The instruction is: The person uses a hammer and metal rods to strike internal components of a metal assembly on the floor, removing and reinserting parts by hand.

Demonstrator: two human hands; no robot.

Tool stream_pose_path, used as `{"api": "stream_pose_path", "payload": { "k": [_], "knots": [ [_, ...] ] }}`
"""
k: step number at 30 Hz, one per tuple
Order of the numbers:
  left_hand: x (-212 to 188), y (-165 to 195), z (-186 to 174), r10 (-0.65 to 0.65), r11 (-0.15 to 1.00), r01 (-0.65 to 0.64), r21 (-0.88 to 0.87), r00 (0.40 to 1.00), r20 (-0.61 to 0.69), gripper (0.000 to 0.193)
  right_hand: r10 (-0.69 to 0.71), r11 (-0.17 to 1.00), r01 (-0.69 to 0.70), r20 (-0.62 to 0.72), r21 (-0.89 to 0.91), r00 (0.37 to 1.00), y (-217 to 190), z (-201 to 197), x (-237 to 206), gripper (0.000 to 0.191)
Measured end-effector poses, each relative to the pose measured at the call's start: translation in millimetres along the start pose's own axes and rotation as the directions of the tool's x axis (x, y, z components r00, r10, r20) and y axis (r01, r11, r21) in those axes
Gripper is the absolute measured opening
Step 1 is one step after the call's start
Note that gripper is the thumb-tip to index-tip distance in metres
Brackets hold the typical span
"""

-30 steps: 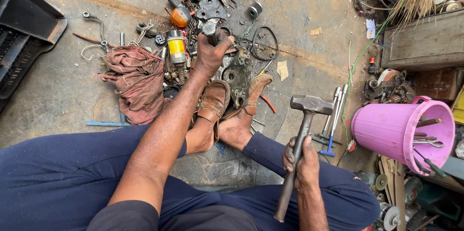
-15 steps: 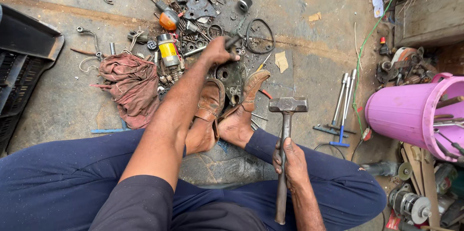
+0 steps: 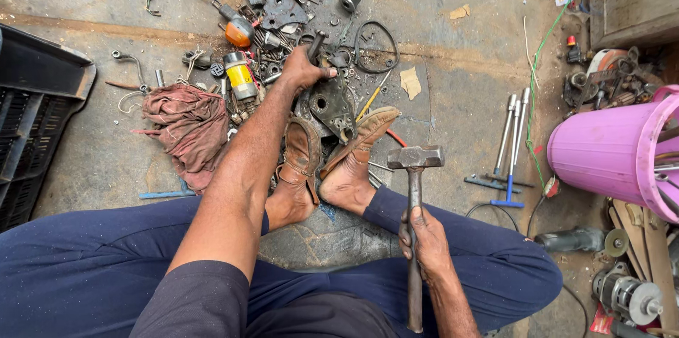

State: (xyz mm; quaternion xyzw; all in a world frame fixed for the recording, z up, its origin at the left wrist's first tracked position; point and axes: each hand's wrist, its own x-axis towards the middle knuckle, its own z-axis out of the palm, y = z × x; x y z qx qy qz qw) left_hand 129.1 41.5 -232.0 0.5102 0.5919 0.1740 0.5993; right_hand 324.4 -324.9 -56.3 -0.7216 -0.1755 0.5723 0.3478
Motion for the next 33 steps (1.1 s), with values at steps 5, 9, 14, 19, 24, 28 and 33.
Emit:
{"api": "stream_pose_path", "payload": {
  "k": [5,9,14,19,24,28,33],
  "knots": [
    [2,-3,10,0.020,0.984,-0.028,-0.174,0.999,-0.049,0.050,0.026,1.000,-0.025,0.022,-0.011,0.999,10,-6,-1,0.052],
    [-2,1,12,-0.032,0.992,0.017,-0.122,0.993,-0.116,0.051,0.026,1.000,-0.026,0.009,0.000,1.000,13,-8,-4,0.053],
    [-7,4,-2,0.059,0.998,-0.055,0.041,0.990,-0.128,0.057,-0.004,1.000,0.003,0.025,0.009,1.000,8,-11,-6,0.053],
    [-14,-8,-15,0.030,0.996,-0.009,0.084,0.968,-0.248,0.071,-0.046,0.999,0.046,0.016,-0.001,0.999,-3,-12,-13,0.052],
    [-18,-13,5,0.093,0.969,-0.088,0.233,0.996,-0.013,0.084,-0.082,0.997,0.082,0.065,0.008,0.995,-11,-12,-18,0.049],
    [-23,-6,26,0.089,0.873,-0.100,0.478,0.995,0.046,0.077,-0.073,0.997,0.076,0.081,-0.029,0.994,-11,-14,-25,0.047],
    [-30,0,26,0.185,0.849,-0.172,0.500,0.982,0.024,0.088,-0.079,0.997,0.081,0.096,-0.014,0.992,-7,-11,-32,0.045]
  ]
}}
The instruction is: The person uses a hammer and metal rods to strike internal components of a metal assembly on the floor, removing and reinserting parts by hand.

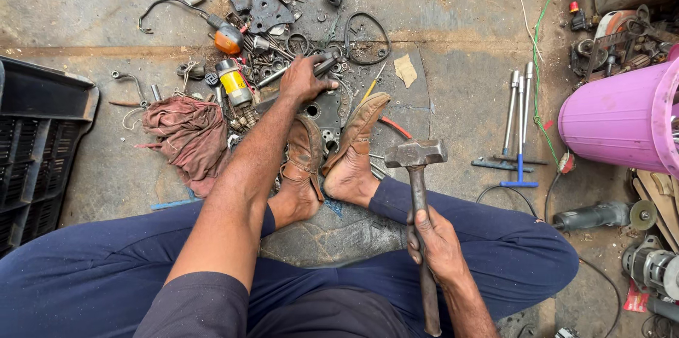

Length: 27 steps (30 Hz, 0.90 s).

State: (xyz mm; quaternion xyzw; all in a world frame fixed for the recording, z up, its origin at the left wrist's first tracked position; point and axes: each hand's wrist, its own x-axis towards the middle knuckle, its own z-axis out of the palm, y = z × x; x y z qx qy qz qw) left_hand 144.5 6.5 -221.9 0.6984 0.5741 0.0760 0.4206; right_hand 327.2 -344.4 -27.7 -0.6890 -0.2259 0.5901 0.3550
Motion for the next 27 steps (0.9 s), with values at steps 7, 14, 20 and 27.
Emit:
{"api": "stream_pose_path", "payload": {
  "k": [7,14,20,27],
  "knots": [
    [-7,-12,-6,0.010,0.986,-0.018,-0.168,0.999,-0.048,0.078,-0.005,1.000,0.005,0.025,-0.010,1.000,3,11,0,0.045],
    [0,-19,10,-0.231,0.894,0.195,-0.404,0.972,-0.042,0.061,0.050,0.997,-0.048,0.036,-0.057,0.998,4,16,-2,0.045],
    [3,-31,2,-0.363,0.868,0.348,-0.355,0.931,0.024,0.072,0.038,0.992,-0.035,0.024,-0.123,0.999,4,13,-1,0.048],
    [-20,-14,-22,-0.375,0.915,0.367,-0.166,0.927,-0.020,0.078,0.046,0.989,-0.041,0.036,-0.140,0.998,3,17,-3,0.049]
  ]
}}
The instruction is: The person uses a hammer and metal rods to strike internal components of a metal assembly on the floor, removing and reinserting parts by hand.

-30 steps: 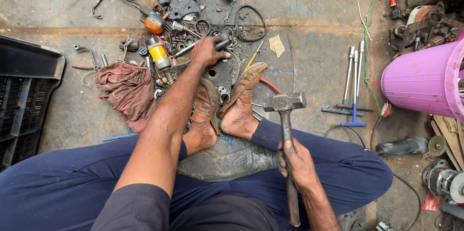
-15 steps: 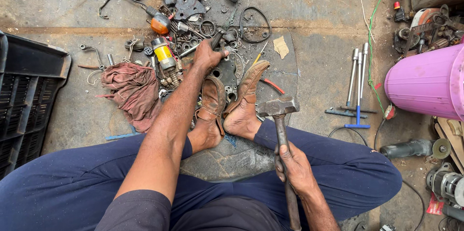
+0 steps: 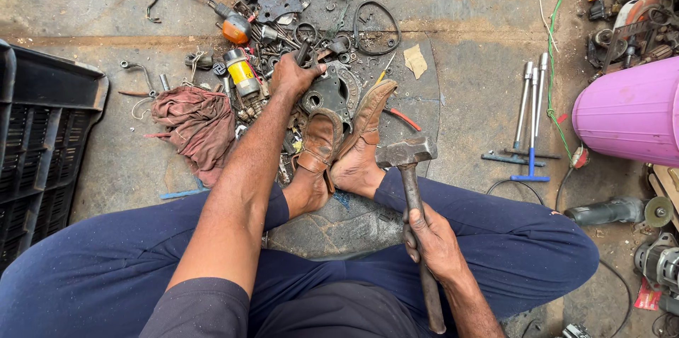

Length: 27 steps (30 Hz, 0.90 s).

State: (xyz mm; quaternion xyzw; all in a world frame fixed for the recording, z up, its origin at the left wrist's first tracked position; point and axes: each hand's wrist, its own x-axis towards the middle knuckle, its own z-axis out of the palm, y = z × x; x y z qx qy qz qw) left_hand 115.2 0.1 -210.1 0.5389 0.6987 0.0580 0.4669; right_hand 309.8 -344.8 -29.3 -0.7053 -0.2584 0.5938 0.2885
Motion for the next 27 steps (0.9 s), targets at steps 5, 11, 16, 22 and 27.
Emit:
{"api": "stream_pose_path", "payload": {
  "k": [5,11,16,22,27],
  "knots": [
    [-14,-6,2,0.041,0.999,-0.041,-0.012,0.999,-0.030,0.065,-0.059,0.998,0.059,0.041,-0.010,0.997,1,2,-16,0.050],
    [-21,-17,3,0.140,0.986,-0.152,-0.069,0.978,-0.156,0.045,-0.100,0.995,0.100,0.030,0.005,0.995,5,1,-39,0.049],
    [-38,-8,-18,0.168,0.942,-0.246,-0.226,0.934,-0.315,0.029,-0.111,0.990,0.108,0.025,0.093,0.994,9,5,-54,0.044],
    [-68,12,-48,0.178,0.909,-0.289,-0.300,0.921,-0.347,0.024,-0.130,0.991,0.131,-0.037,0.030,0.991,14,12,-77,0.037],
    [-95,17,-59,0.164,0.918,-0.292,-0.269,0.895,-0.414,0.024,-0.182,0.983,0.183,-0.030,0.017,0.983,18,15,-105,0.033]
  ]
}}
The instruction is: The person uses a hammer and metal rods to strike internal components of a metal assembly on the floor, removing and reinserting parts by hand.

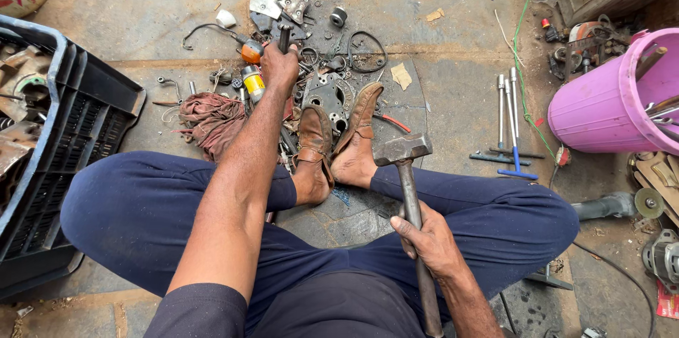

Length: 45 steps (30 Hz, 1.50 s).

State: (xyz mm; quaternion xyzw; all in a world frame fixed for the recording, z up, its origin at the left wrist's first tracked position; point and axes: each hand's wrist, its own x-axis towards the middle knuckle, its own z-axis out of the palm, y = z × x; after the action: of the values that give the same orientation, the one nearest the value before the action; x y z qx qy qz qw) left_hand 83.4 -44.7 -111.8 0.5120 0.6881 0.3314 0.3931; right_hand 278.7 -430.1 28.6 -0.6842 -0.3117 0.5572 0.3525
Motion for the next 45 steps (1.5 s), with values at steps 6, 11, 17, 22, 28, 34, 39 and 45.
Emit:
{"api": "stream_pose_path", "payload": {
  "k": [6,11,17,22,28,34,39,45],
  "knots": [
    [-23,8,-9,-0.067,0.989,0.062,-0.136,0.997,-0.037,0.026,-0.051,0.999,0.051,0.031,-0.012,0.998,0,2,-30,0.031],
    [-32,4,-19,-0.141,0.983,0.131,-0.127,0.987,-0.075,0.028,-0.053,0.998,0.054,0.034,-0.025,0.998,0,2,-43,0.029],
    [-43,-17,-41,-0.157,0.974,0.141,-0.175,0.984,-0.081,0.028,-0.089,0.993,0.092,0.049,-0.077,0.995,-1,14,-55,0.027],
    [-52,-28,-54,-0.205,0.974,0.187,-0.131,0.969,-0.140,0.032,-0.089,0.989,0.096,0.067,-0.115,0.994,-6,30,-64,0.031],
    [-58,-29,-61,-0.296,0.928,0.283,-0.242,0.955,-0.018,0.031,-0.082,0.983,0.095,0.084,-0.157,0.993,-14,48,-72,0.032],
    [-53,-33,-65,-0.279,0.941,0.260,-0.217,0.959,-0.058,0.032,-0.099,0.977,0.114,0.090,-0.181,0.991,-20,53,-70,0.033],
    [-45,-38,-65,-0.271,0.938,0.247,-0.244,0.960,-0.067,0.029,-0.075,0.978,0.089,0.080,-0.187,0.994,-21,51,-61,0.031],
    [-34,-37,-54,-0.212,0.916,0.158,-0.370,0.971,-0.111,0.027,-0.068,0.985,0.081,0.086,-0.151,0.994,-21,47,-52,0.030]
  ]
}}
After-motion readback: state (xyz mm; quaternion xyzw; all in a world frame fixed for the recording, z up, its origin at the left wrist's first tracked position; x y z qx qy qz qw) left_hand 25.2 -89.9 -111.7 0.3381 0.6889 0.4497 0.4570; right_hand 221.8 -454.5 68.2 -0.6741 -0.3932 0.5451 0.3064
